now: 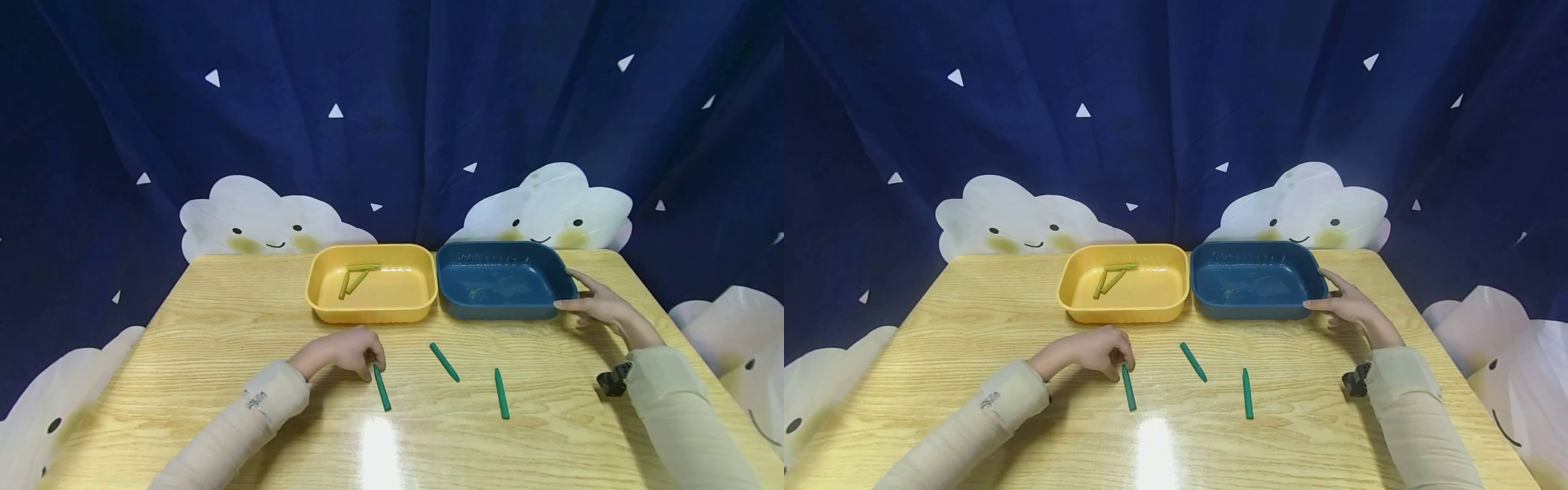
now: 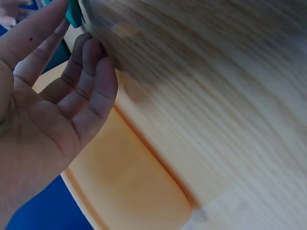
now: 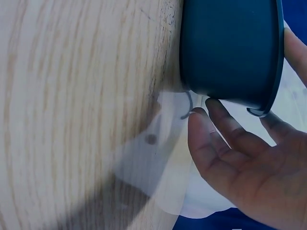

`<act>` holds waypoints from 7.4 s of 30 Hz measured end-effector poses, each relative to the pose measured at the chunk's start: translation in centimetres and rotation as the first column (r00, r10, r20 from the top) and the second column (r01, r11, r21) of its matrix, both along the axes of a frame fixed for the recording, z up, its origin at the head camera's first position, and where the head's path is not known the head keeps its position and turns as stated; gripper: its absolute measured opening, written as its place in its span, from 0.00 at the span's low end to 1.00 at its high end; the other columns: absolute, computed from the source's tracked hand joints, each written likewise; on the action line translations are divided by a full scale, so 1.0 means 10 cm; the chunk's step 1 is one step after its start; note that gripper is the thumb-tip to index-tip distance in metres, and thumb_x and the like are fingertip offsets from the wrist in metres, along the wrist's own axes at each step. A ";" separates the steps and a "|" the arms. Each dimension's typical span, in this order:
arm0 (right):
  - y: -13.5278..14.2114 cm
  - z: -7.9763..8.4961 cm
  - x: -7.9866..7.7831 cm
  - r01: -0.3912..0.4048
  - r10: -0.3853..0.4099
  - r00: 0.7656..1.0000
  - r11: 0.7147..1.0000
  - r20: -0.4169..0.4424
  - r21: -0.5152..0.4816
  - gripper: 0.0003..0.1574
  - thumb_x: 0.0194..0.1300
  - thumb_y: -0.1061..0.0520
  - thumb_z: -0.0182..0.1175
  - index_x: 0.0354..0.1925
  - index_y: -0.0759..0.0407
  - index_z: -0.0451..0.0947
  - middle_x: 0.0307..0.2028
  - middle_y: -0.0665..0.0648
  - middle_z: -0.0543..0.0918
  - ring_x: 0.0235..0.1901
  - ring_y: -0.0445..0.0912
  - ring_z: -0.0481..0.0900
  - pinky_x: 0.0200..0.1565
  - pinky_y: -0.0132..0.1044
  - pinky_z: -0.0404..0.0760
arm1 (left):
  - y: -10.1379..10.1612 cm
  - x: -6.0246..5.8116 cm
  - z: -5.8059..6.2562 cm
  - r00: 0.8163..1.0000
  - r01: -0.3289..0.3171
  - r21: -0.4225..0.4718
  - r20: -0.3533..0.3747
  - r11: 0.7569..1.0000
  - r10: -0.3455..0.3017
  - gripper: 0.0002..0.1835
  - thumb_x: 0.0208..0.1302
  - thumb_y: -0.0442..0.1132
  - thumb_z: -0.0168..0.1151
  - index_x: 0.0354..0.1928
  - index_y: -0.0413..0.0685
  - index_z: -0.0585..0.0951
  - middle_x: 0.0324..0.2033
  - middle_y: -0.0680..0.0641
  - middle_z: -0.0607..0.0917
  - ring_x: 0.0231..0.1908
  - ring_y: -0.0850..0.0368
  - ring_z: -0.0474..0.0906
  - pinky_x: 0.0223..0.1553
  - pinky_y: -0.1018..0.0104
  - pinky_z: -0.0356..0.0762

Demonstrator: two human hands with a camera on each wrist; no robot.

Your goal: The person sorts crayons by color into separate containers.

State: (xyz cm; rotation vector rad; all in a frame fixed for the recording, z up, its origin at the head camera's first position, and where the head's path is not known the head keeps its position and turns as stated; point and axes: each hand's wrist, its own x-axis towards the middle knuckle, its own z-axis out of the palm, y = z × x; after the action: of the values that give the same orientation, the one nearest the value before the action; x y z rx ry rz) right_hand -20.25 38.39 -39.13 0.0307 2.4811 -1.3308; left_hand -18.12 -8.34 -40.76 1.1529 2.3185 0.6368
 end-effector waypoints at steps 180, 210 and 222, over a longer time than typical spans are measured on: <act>-0.03 0.02 0.02 0.005 -0.007 0.999 0.999 0.048 0.051 0.61 0.60 0.45 0.59 0.70 0.55 0.26 0.59 0.80 0.59 0.37 0.48 0.75 0.34 0.44 0.79 | 1.03 -0.49 0.19 0.928 0.074 0.252 0.338 0.965 -0.160 0.25 0.54 0.25 0.62 0.55 0.31 0.72 0.44 0.33 0.78 0.20 0.37 0.71 0.26 0.55 0.73; -0.03 0.03 0.03 0.000 -0.003 0.999 0.999 0.045 0.054 0.61 0.60 0.44 0.59 0.70 0.54 0.25 0.60 0.80 0.56 0.51 0.58 0.69 0.36 0.45 0.79 | 1.08 -0.38 0.18 0.966 0.258 0.004 0.012 0.966 -0.258 0.02 0.53 0.31 0.66 0.29 0.42 0.83 0.23 0.54 0.80 0.24 0.67 0.71 0.29 0.78 0.70; -0.04 0.05 0.02 0.015 -0.018 0.997 0.999 0.073 0.034 0.62 0.59 0.43 0.59 0.70 0.54 0.24 0.63 0.81 0.46 0.57 0.66 0.62 0.39 0.46 0.78 | 1.27 -0.59 0.63 0.965 0.250 0.161 0.038 0.955 -0.259 0.03 0.57 0.29 0.61 0.32 0.37 0.82 0.25 0.49 0.80 0.23 0.63 0.70 0.30 0.74 0.71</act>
State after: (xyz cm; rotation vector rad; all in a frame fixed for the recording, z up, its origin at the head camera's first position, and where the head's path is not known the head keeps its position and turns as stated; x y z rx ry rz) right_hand -20.06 38.00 -38.62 0.1060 2.4466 -1.2711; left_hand -23.98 4.36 -34.42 1.4541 2.0538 0.7524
